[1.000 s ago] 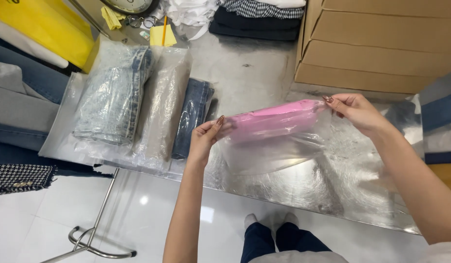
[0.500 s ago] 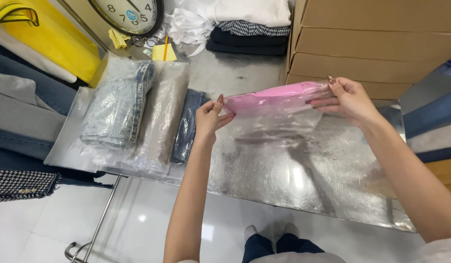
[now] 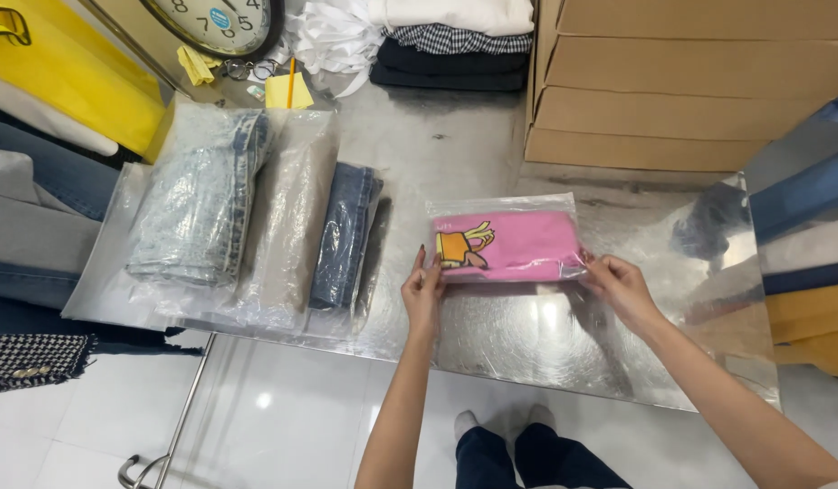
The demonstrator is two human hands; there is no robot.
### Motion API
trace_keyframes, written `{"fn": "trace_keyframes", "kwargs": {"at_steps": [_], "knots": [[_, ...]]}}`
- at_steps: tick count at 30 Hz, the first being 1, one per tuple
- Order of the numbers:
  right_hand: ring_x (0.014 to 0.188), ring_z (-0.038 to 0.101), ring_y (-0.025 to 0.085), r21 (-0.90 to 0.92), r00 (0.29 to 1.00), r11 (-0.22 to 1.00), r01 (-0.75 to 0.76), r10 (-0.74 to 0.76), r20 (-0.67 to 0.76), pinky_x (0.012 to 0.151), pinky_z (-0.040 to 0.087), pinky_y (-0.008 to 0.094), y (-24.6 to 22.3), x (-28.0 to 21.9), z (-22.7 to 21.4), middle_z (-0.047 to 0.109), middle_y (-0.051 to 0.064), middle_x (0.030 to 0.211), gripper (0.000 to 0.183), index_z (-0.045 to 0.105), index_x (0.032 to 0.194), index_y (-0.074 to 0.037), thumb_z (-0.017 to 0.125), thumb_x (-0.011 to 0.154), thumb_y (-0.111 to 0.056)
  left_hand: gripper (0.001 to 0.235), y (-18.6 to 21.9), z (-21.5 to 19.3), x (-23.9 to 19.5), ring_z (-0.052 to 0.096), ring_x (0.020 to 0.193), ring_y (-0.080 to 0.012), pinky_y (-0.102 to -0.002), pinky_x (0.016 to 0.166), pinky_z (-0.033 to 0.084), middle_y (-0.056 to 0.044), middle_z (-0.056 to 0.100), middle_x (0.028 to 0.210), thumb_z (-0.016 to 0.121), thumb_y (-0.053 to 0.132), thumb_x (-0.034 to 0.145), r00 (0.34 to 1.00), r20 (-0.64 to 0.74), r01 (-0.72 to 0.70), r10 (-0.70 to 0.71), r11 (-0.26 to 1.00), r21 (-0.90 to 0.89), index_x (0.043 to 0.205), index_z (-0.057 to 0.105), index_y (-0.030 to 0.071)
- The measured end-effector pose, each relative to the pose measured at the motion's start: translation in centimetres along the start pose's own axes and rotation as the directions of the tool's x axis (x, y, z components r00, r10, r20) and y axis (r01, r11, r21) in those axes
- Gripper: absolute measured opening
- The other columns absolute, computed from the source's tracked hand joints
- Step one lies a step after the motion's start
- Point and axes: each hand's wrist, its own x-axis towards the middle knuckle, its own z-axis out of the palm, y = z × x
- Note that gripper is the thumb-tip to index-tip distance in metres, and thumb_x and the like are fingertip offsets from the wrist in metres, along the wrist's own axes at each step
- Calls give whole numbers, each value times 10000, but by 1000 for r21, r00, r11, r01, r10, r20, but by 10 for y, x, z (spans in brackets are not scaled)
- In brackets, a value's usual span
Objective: The person places folded clothing items, including jeans and a pink t-shirt, into clear plastic bags on a metal table. They seal the bags and arrange them in a row.
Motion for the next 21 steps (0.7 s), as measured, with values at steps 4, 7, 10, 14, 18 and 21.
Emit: {"fn": "trace_keyframes", "kwargs": {"at_steps": [4,7,10,14,18,21], "knots": [[786,750,263,-100,984,979,-179,180,2,614,622,350,34,-8,-41,717,139,902,284,717,932,-23,734,1106,-247,320,8,-41,-24,549,1420,-558,-614,1186,433,-294,599,1540,773,141,963,989,106,-138,101,892,430,697,672,-6],[750,690,249,-269,936,898,-348,349,-45,600,535,334,8,-6,-46,696,219,1105,597,671,1282,92,654,1126,-484,109,3,-73,-12,718,1226,-416,-472,1036,582,-146,785,1287,826,211,927,977,207,-188,40,614,766,872,875,130],[760,721,324,-569,989,809,-150,126,-81,619,555,406,-8,26,-38,777,266,961,396,751,1232,39,700,1103,-332,149,25,-69,9,785,1029,-305,-428,888,622,-50,835,1061,801,317,973,995,97,-92,14,460,883,1005,885,198],[1093,754,380,-664,973,713,226,-203,113,923,603,489,-43,53,28,798,182,1092,223,809,1210,-61,746,1063,-216,156,25,-41,73,768,985,-263,-407,878,601,-20,800,1000,800,265,963,978,154,-199,141,399,895,1108,843,227],[1148,731,398,-642,807,488,591,-344,481,1081,518,542,-47,77,91,823,97,1128,177,835,1136,-152,732,1001,-202,350,34,1,120,606,1302,-442,-569,1091,500,-143,673,1333,759,198,968,933,333,-360,138,290,887,1318,741,195],[1203,694,463,-672,830,514,533,-163,533,1061,516,608,-53,80,129,804,168,1229,296,806,1260,-139,726,996,-244,424,11,13,154,538,1388,-374,-534,1149,456,-91,627,1414,739,189,975,929,370,-361,-2,211,908,1393,688,240]]}}
